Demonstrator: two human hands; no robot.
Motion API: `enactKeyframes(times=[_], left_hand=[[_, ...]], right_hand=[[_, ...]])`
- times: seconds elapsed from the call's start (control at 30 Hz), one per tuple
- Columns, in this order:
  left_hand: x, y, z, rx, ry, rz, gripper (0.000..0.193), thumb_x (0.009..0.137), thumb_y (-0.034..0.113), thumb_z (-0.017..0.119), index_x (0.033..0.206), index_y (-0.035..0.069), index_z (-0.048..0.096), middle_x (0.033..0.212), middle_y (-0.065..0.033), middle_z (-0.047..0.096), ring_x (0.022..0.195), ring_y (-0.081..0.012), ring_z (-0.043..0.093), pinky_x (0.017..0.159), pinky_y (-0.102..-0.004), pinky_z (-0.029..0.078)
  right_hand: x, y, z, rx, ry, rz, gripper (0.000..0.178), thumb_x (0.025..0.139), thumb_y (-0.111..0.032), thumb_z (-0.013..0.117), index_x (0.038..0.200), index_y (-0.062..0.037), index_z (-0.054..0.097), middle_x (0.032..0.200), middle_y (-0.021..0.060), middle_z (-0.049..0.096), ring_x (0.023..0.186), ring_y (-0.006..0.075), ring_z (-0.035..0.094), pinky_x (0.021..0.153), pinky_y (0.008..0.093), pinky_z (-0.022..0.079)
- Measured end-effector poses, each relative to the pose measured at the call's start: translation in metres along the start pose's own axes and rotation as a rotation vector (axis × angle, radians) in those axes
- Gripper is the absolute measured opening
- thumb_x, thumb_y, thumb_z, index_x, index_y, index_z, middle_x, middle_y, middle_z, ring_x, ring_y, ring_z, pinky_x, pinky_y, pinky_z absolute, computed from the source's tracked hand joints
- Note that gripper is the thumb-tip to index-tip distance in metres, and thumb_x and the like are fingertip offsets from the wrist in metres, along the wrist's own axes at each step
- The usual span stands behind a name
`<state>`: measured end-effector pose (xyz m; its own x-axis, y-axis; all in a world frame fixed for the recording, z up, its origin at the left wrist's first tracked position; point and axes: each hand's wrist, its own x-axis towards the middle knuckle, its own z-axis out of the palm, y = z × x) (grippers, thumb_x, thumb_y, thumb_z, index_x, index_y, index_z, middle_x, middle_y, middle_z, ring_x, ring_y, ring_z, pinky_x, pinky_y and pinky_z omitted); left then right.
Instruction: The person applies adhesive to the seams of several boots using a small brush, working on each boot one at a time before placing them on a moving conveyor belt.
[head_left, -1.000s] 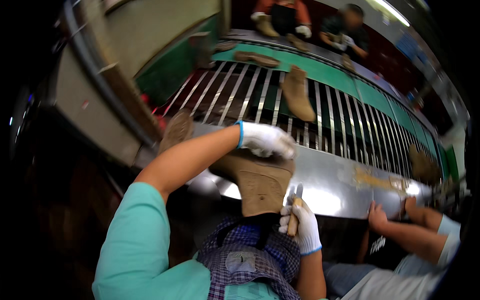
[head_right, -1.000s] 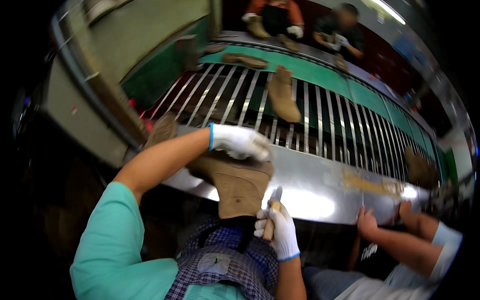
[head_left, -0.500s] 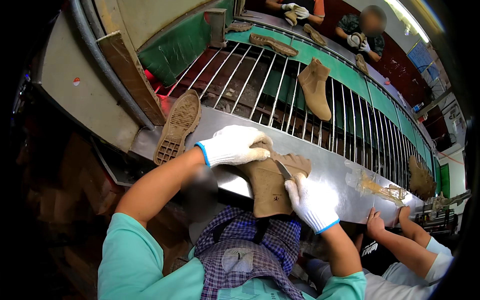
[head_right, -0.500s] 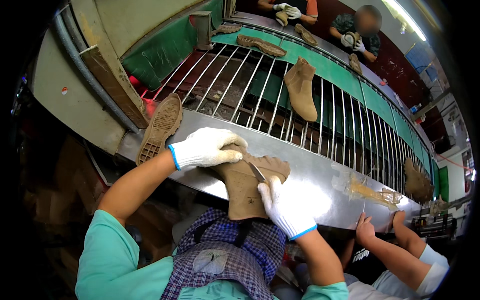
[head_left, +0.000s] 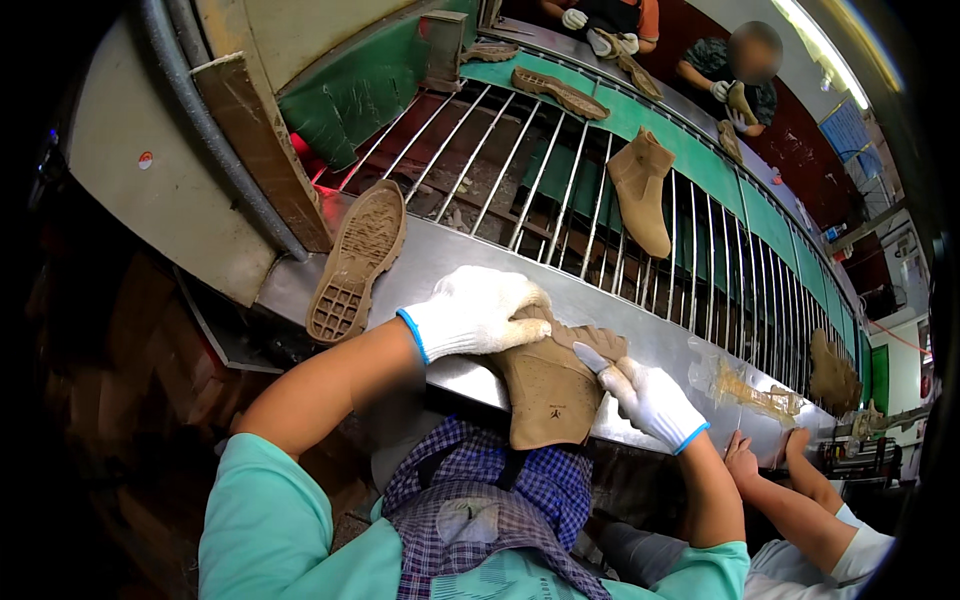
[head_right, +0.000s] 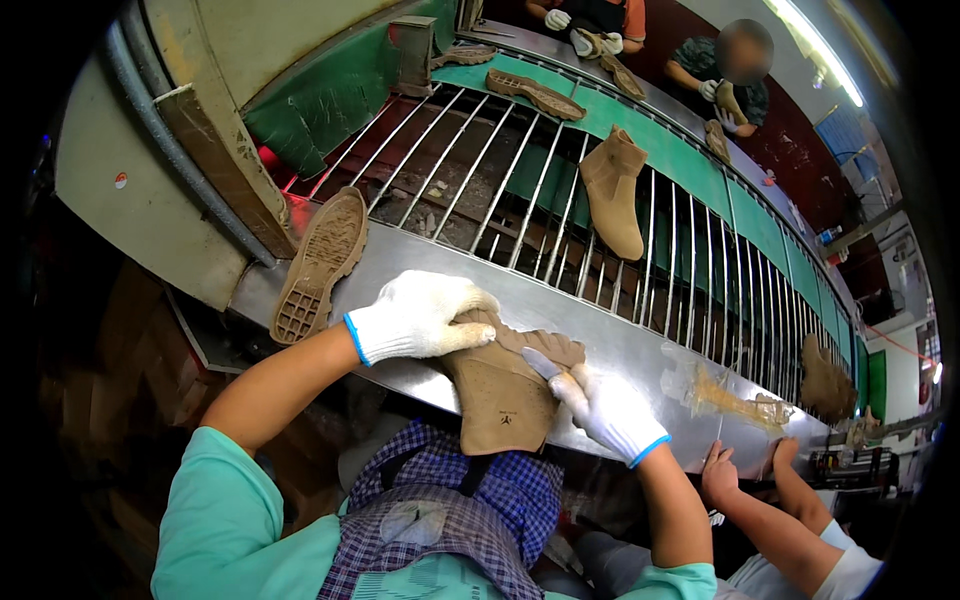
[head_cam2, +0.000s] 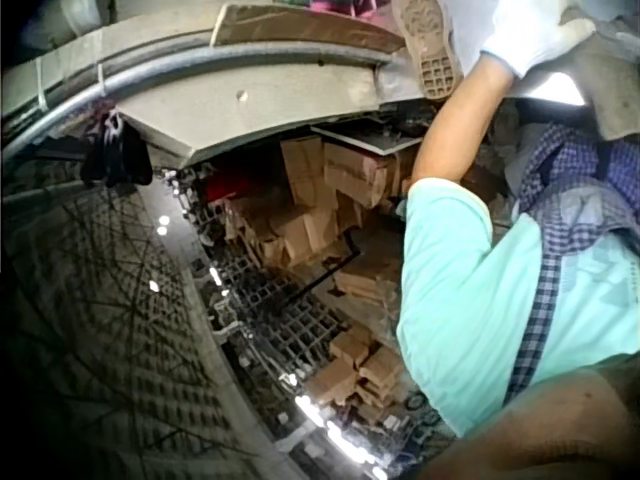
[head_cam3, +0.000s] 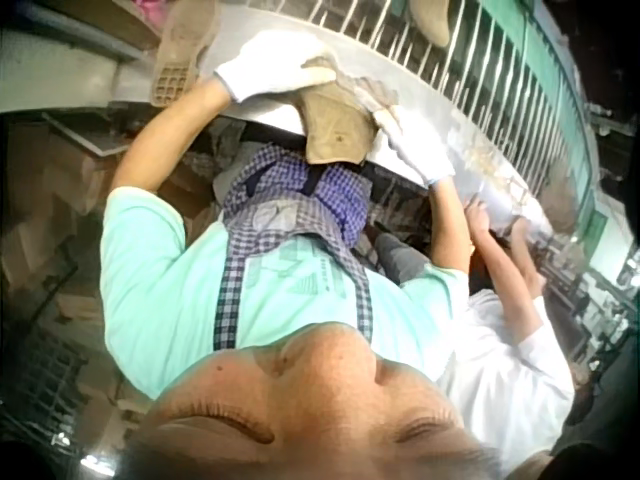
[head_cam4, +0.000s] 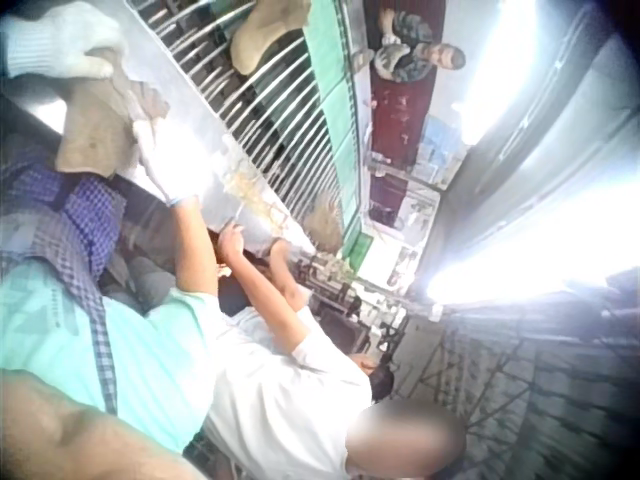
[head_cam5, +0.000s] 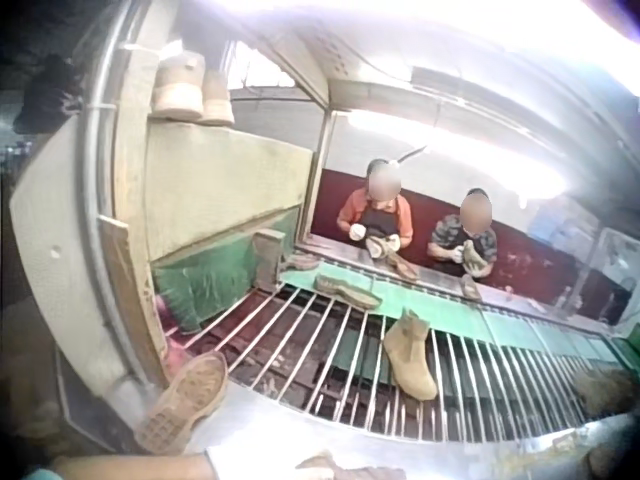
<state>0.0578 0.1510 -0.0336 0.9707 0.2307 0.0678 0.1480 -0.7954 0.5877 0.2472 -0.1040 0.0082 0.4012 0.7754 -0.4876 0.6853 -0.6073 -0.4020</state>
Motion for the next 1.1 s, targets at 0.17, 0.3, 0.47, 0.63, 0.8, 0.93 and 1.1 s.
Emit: enactKeyframes(times=[0.17, 0.3, 0.47, 0.63, 0.8, 0.93, 1.1], left_hand=[[-0.028, -0.029, 0.016, -0.146, 0.601, 0.206, 0.035, 0.093, 0.023, 0.077, 0.120, 0.001, 0.076, 0.112, -0.0185, 0.077, 0.104, -0.0362, 0.075, 0.091, -0.0439, 0.061], [-0.098, -0.011, 0.042, -0.210, 0.879, -0.158, 0.043, 0.099, 0.020, 0.073, 0.132, -0.006, 0.068, 0.131, -0.0244, 0.069, 0.116, -0.0370, 0.070, 0.102, -0.0434, 0.057], [-0.145, 0.013, 0.087, -0.329, 0.799, -0.247, 0.045, 0.097, 0.016, 0.075, 0.136, -0.004, 0.066, 0.128, -0.0209, 0.070, 0.104, -0.0256, 0.074, 0.092, -0.0384, 0.062], [-0.130, 0.017, 0.108, -0.278, 0.641, -0.164, 0.048, 0.092, 0.025, 0.082, 0.131, 0.000, 0.069, 0.127, -0.0219, 0.071, 0.116, -0.0356, 0.072, 0.096, -0.0443, 0.062], [-0.127, 0.031, 0.102, -0.429, 0.569, -0.430, 0.056, 0.092, 0.036, 0.085, 0.130, -0.001, 0.065, 0.127, -0.0215, 0.068, 0.109, -0.0345, 0.073, 0.096, -0.0422, 0.061], [-0.115, 0.034, 0.061, -0.936, 0.351, -0.321, 0.041, 0.104, 0.027, 0.073, 0.131, -0.004, 0.066, 0.126, -0.0144, 0.071, 0.109, -0.0228, 0.073, 0.097, -0.0368, 0.060], [-0.083, 0.047, 0.027, -1.066, 0.312, -0.200, 0.044, 0.107, 0.020, 0.067, 0.140, -0.007, 0.060, 0.133, -0.0195, 0.069, 0.123, -0.0272, 0.068, 0.108, -0.0386, 0.056]], right_hand=[[-0.006, 0.084, 0.012, 0.565, 0.060, 0.230, 0.048, 0.109, -0.049, 0.058, 0.110, -0.0025, 0.071, 0.068, 0.0083, 0.066, 0.060, 0.0223, 0.067, 0.059, 0.0390, 0.055], [-0.010, 0.162, 0.041, -0.459, 0.573, 0.209, 0.033, 0.098, -0.042, 0.072, 0.108, -0.0100, 0.073, 0.101, 0.0207, 0.071, 0.086, 0.0446, 0.071, 0.080, 0.0559, 0.058], [0.036, 0.080, 0.000, -0.101, 0.752, -0.141, 0.036, 0.098, -0.034, 0.073, 0.122, -0.0065, 0.073, 0.124, 0.0194, 0.071, 0.115, 0.0360, 0.071, 0.096, 0.0467, 0.058], [0.085, 0.012, 0.037, 0.550, 0.089, -0.315, 0.048, 0.100, -0.031, 0.072, 0.141, -0.0068, 0.070, 0.139, 0.0173, 0.072, 0.119, 0.0298, 0.071, 0.110, 0.0398, 0.053], [-0.018, -0.028, 0.089, 0.269, 0.051, -0.370, 0.085, 0.093, -0.045, 0.080, 0.157, 0.0024, 0.050, 0.147, 0.0257, 0.063, 0.139, 0.0391, 0.059, 0.120, 0.0465, 0.044], [-0.039, 0.001, 0.131, 0.998, 0.028, -0.269, 0.083, 0.099, -0.038, 0.074, 0.161, 0.0054, 0.041, 0.156, 0.0243, 0.056, 0.146, 0.0380, 0.053, 0.124, 0.0451, 0.039], [-0.044, 0.070, 0.090, 2.014, -0.242, -0.285, 0.071, 0.111, -0.054, 0.047, 0.160, -0.0041, 0.045, 0.153, 0.0229, 0.059, 0.129, 0.0431, 0.066, 0.103, 0.0589, 0.058]])
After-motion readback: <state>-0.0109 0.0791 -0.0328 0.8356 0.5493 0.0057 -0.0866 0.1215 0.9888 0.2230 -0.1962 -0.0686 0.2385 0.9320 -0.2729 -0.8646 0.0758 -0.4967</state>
